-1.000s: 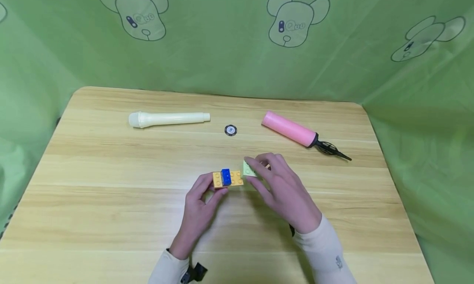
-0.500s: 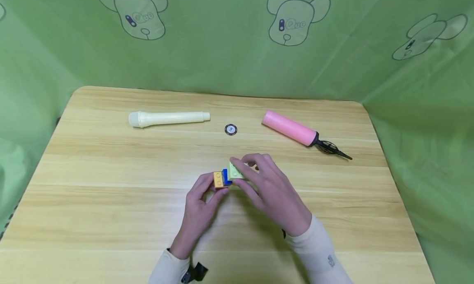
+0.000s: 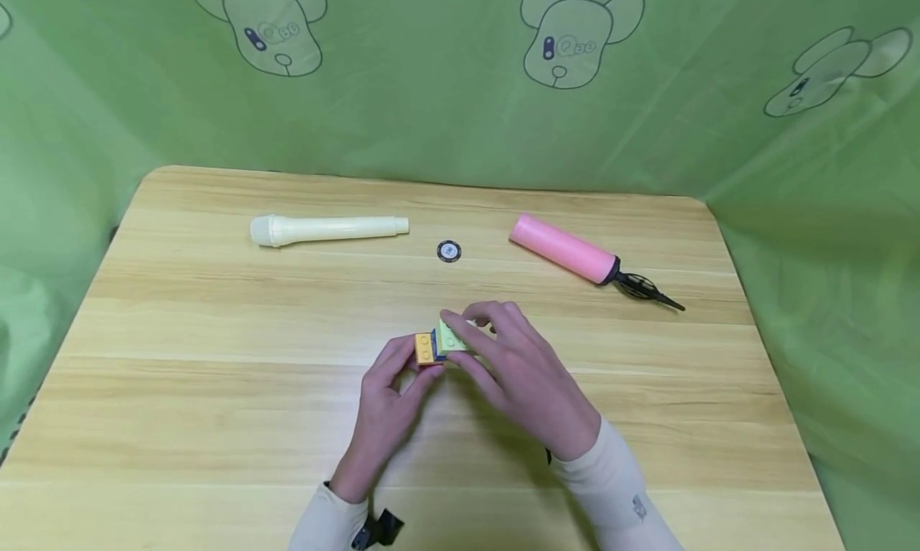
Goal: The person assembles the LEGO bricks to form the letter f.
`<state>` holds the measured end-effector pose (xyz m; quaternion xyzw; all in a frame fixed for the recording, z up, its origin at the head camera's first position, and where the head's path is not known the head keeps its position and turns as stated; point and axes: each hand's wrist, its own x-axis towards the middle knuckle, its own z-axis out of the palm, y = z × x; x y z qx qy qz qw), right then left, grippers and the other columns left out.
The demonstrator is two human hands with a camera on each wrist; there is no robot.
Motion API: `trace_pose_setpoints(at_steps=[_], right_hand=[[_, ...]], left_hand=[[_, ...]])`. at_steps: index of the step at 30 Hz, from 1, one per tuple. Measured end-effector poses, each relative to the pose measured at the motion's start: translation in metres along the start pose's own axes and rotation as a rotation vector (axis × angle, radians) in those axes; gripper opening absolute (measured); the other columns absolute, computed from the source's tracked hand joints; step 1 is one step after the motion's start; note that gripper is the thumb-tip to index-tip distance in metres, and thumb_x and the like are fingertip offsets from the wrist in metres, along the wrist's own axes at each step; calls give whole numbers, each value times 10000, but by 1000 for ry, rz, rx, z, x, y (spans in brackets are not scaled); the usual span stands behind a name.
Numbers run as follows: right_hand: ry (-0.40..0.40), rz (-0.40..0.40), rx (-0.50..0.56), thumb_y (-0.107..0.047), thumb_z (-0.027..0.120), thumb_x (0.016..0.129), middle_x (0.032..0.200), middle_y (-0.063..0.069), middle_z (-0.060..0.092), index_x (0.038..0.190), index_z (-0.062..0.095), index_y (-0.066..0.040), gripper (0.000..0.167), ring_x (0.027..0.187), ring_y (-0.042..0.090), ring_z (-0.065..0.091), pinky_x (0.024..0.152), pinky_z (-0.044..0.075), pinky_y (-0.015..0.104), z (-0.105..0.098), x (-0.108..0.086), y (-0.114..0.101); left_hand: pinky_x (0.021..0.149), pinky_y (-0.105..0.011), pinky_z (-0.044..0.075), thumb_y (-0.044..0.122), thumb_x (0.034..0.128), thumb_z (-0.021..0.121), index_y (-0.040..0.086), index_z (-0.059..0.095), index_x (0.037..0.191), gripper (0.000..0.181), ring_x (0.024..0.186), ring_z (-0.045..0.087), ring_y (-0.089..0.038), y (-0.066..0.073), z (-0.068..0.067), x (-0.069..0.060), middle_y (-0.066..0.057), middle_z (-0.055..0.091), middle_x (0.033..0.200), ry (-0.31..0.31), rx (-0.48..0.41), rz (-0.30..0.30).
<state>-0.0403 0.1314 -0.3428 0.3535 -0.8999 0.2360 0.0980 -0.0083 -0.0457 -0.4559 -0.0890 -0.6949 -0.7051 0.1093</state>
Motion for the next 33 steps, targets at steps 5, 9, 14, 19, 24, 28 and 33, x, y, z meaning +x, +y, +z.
trace_pose_setpoints(at_steps=[5,9,14,19,24,28,33], right_hand=[[-14,7,-4,-235,710,938,1192,93,592,1371,611,-109,462,1054,244,537,792,546,341,0,0,0],[-23,17,-4,-231,706,943,1193,92,594,1371,611,-108,455,1059,244,534,794,544,339,1,0,0],[-31,28,-4,-222,700,948,1193,93,596,1370,611,-101,449,1067,246,535,802,549,345,1,0,0],[-57,40,-16,-224,690,956,1193,92,597,1372,609,-94,443,1076,247,533,833,551,353,1,0,0],[-80,58,-24,-221,681,964,1187,95,596,1366,614,-80,431,1070,251,524,827,546,339,0,0,-1],[-97,70,-29,-219,686,961,1188,98,598,1361,614,-63,435,1064,245,523,818,544,329,-1,0,-2],[-83,83,-34,-215,694,956,1150,100,611,1347,616,-27,441,1024,239,545,807,535,329,-3,-1,-2]], left_hand=[[836,-271,589,6,875,736,-9,627,1294,433,943,603,-170,-1,0,0,-62,625,1163,3,1,5],[833,-273,589,21,876,740,-10,632,1288,427,940,603,-169,-1,0,0,-57,629,1161,2,14,2],[833,-272,589,11,870,741,-23,630,1285,431,941,604,-169,-2,0,-1,-67,627,1161,-2,14,2],[852,-270,588,-11,870,733,-42,617,1293,440,961,611,-165,-3,1,-1,-97,625,1160,-15,-5,7],[846,-269,589,-27,870,727,-59,620,1282,427,959,614,-153,-4,2,-3,-125,623,1148,-21,-20,23],[855,-278,591,-16,876,727,-60,619,1290,430,974,618,-148,-2,2,-4,-124,622,1155,-22,-30,13],[806,-253,591,-12,877,728,-69,618,1285,427,929,606,-149,-1,3,-4,-122,633,1134,-19,-31,11]])
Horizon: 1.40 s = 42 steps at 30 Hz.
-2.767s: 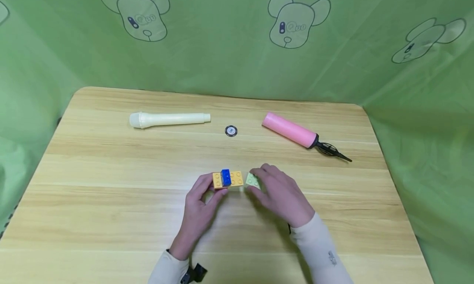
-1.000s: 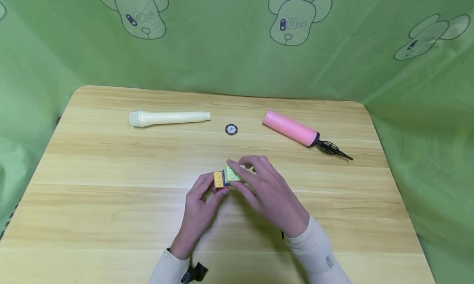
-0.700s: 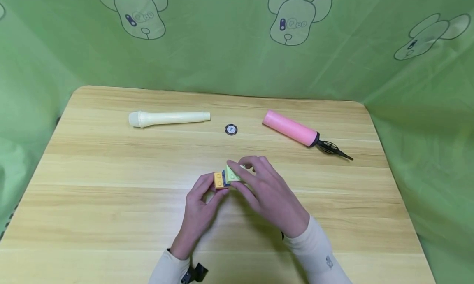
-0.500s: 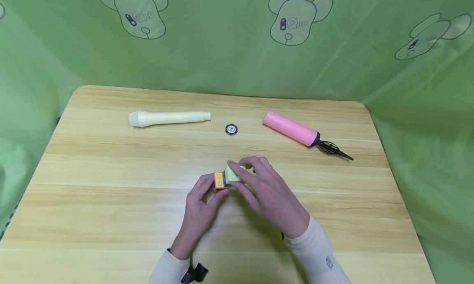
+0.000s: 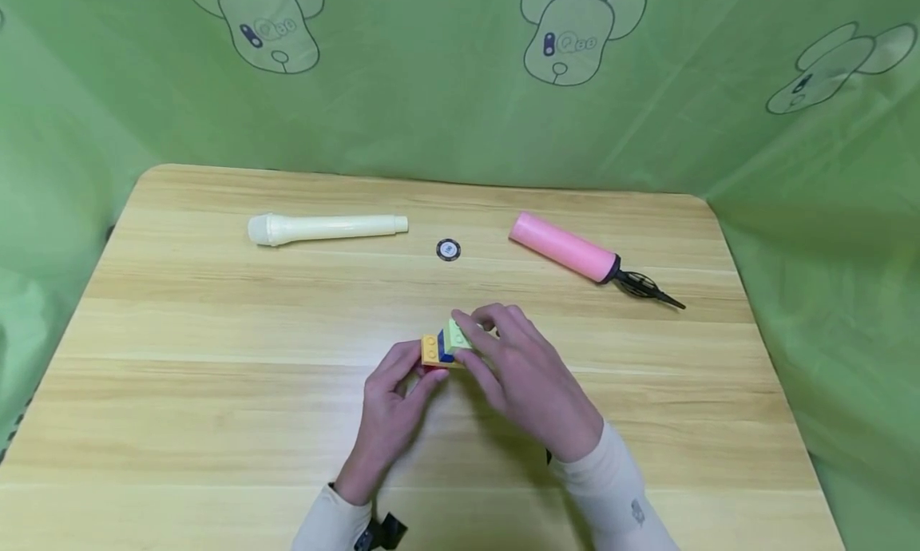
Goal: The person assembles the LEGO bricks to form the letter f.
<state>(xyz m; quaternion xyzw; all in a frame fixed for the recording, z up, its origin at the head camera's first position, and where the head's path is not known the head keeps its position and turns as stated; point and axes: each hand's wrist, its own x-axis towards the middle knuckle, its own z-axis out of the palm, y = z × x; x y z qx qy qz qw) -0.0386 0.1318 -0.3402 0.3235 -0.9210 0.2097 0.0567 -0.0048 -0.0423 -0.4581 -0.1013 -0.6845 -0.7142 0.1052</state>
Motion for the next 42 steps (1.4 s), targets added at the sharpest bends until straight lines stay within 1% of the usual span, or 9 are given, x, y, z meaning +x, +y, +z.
trace_pose_setpoints(at_steps=[5,12,19,23,26,29,35,39,42], right_hand=[[3,-11,-1,-216,685,963,1156,109,610,1355,604,-12,449,1023,240,538,803,528,327,-2,2,2],[31,-6,71,-189,671,969,1303,124,565,1394,562,-10,474,1079,247,495,792,533,322,-2,5,7],[82,-1,131,-142,711,940,1296,132,561,1471,458,-21,601,1158,255,502,937,540,373,1,4,9],[114,-11,138,-127,738,915,1277,136,571,1382,543,-21,517,1156,256,518,937,546,369,2,4,10],[126,-18,138,-126,749,905,1269,136,577,1310,588,-5,452,1147,253,524,931,547,364,2,4,11],[122,-28,144,-133,754,898,1287,135,572,1311,583,6,468,1162,254,519,957,535,372,3,4,12],[80,-53,141,-190,803,858,1342,121,549,1379,530,-8,615,1191,250,503,1005,507,377,7,3,15],[45,-65,121,-316,897,751,1384,118,520,1430,482,-19,849,1229,261,481,1042,481,387,8,2,16],[24,-70,104,-384,942,663,1401,125,500,1464,438,-26,1011,1245,280,463,1058,463,416,9,1,17]], left_hand=[[785,-247,592,-34,869,727,-79,622,1271,417,900,607,-148,0,1,1,-136,640,1106,4,-8,20],[805,-267,595,-30,871,730,-72,626,1267,412,900,619,-168,1,1,4,-129,641,1103,-6,-33,21],[867,-296,597,-25,891,712,-73,598,1288,416,949,638,-183,2,0,4,-134,642,1132,-38,-68,-45],[884,-294,591,-50,895,697,-96,582,1286,410,970,645,-181,3,-1,3,-173,642,1134,-52,-87,-73],[867,-306,599,-28,893,713,-94,595,1269,399,947,653,-187,4,-1,3,-172,661,1093,-53,-71,-86],[840,-315,607,28,898,733,-69,613,1259,393,906,665,-190,5,-1,3,-144,686,1037,-43,-41,-108],[805,-282,599,52,901,739,-3,554,1331,472,883,674,-202,6,-3,3,-111,708,1073,-16,-49,-140],[804,-284,592,47,902,736,47,480,1418,576,890,677,-202,10,-4,3,-90,718,1066,-37,-58,-130],[811,-299,589,65,910,733,121,484,1439,588,891,675,-206,14,-4,4,-69,723,1020,-66,-40,-128]])
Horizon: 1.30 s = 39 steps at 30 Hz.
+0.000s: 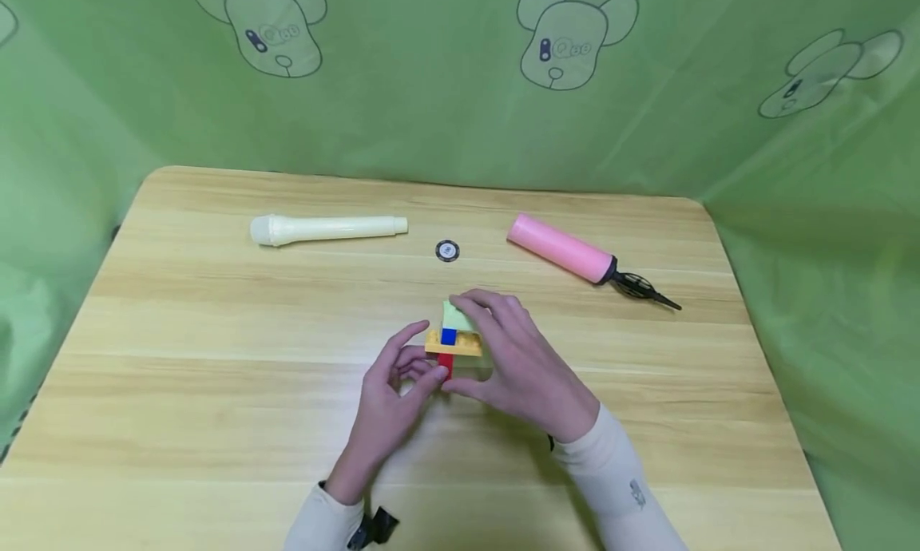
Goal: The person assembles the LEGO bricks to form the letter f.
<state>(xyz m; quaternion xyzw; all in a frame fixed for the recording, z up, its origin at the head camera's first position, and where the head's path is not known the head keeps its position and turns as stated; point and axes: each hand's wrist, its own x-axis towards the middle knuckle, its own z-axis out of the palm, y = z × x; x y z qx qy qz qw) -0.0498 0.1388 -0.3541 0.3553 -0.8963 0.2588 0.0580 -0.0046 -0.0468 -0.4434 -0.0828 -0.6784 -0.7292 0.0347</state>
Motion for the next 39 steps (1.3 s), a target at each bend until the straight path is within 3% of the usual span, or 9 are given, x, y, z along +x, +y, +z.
trace_pose_setpoints(at_steps=[4,9,19,23,28,31,33,36,39], right_hand=[[-22,-6,-38,-450,951,613,1406,139,483,1493,385,-26,1129,1218,297,458,1042,457,433,2,-1,1],[-61,10,-68,-443,973,569,1417,145,455,1507,353,-39,1195,1217,314,441,1039,447,458,3,-1,1],[-79,35,-110,-449,961,592,1370,164,480,1461,404,-33,1113,1187,318,460,1014,477,464,8,-3,5],[-86,52,-106,-442,944,622,1373,156,486,1463,406,-36,1078,1194,306,464,1013,484,461,12,-3,12],[-117,108,-117,-518,933,615,1398,126,492,1478,396,-56,1116,1236,292,436,1020,436,460,17,-3,21],[-131,131,-116,-528,932,609,1402,117,501,1479,400,-62,1121,1252,294,431,1004,423,465,20,-2,25],[-139,139,-113,-521,934,609,1400,119,504,1477,404,-60,1117,1250,296,437,1005,430,468,22,-1,28],[-160,148,-110,-528,931,609,1405,125,499,1478,405,-56,1120,1238,295,446,1013,448,476,26,0,32],[-183,158,-110,-543,921,617,1408,132,489,1487,396,-50,1129,1227,295,446,1019,457,482,32,1,35]], left_hand=[[804,-323,589,110,922,731,196,508,1424,557,876,677,-195,6,0,1,-24,735,968,-45,50,-4],[777,-349,595,129,929,726,190,519,1395,513,872,681,-167,10,-1,3,16,742,941,-91,120,12],[759,-324,594,159,935,725,134,496,1403,521,820,664,-108,11,-5,8,21,727,968,-190,236,48],[754,-332,585,227,903,768,111,502,1412,585,840,635,-123,10,-10,13,17,687,1006,-231,334,48],[719,-279,499,412,859,792,163,467,1475,740,929,513,-201,11,-18,20,-30,536,1117,-311,561,43],[812,-269,510,416,842,806,190,415,1515,811,1062,458,-175,10,-23,23,-15,455,1275,-362,689,78],[912,-293,521,365,837,823,166,400,1521,828,1154,429,-156,9,-25,25,-3,421,1368,-380,728,118],[1024,-320,497,312,825,843,118,421,1503,822,1240,414,-149,6,-26,27,-2,436,1401,-381,753,155],[1051,-321,486,316,808,856,77,453,1476,816,1245,439,-162,3,-25,30,-14,472,1379,-371,783,157]])
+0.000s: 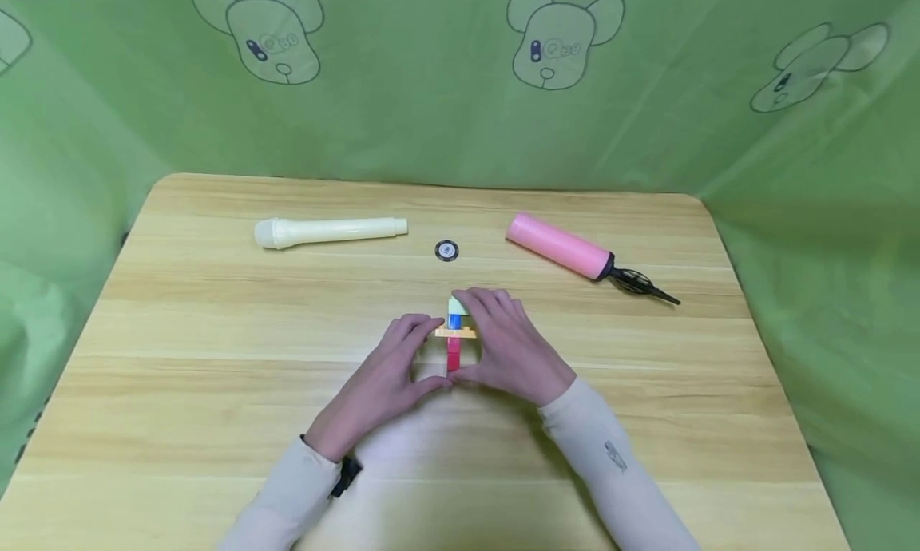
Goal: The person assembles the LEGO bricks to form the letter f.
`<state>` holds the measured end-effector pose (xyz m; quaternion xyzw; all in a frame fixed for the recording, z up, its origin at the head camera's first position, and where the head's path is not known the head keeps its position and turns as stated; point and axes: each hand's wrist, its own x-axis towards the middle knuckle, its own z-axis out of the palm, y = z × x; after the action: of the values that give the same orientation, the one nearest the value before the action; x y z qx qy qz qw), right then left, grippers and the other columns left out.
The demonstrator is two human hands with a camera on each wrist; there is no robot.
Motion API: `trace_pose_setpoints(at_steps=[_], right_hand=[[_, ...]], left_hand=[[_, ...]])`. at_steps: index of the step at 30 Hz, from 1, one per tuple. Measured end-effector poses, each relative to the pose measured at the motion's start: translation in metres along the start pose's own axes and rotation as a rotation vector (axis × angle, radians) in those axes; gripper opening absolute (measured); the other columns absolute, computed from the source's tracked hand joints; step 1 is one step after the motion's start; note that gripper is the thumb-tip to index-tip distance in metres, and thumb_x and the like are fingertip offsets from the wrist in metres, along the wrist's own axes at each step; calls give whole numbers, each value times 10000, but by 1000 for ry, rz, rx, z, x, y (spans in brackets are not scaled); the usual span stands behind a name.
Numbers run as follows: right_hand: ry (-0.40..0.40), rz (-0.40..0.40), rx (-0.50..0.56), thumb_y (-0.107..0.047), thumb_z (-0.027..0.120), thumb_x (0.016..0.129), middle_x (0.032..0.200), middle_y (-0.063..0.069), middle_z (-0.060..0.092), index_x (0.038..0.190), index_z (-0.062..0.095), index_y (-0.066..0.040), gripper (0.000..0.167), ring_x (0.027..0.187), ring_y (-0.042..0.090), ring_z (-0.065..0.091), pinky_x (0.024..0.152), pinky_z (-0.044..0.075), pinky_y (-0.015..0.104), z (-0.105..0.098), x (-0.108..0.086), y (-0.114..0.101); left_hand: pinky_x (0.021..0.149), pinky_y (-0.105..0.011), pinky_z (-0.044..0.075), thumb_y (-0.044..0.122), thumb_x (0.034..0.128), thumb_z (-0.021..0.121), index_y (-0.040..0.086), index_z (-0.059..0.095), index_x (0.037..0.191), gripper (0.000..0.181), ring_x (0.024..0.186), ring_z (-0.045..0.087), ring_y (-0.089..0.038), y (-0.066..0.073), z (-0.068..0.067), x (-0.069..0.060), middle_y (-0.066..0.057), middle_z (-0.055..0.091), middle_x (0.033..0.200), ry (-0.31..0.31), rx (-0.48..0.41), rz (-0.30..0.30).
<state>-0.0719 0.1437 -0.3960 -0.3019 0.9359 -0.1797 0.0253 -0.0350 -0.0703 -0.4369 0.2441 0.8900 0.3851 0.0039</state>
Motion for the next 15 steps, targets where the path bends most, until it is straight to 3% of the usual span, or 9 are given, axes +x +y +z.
trace_pose_setpoints(at_steps=[6,15], right_hand=[[-48,31,23,-550,913,627,1409,135,478,1495,388,-45,1132,1214,295,442,1033,457,478,8,4,3],[-143,65,42,-567,889,657,1432,159,464,1507,366,-19,1138,1261,318,434,1093,424,486,19,5,6]], left_hand=[[1058,-315,483,334,799,860,47,475,1457,815,1218,469,-166,-3,1,3,-31,505,1357,-47,36,-53],[1038,-334,498,365,830,828,-35,462,1453,826,1193,508,-213,-4,4,7,-99,535,1332,-151,76,-75]])
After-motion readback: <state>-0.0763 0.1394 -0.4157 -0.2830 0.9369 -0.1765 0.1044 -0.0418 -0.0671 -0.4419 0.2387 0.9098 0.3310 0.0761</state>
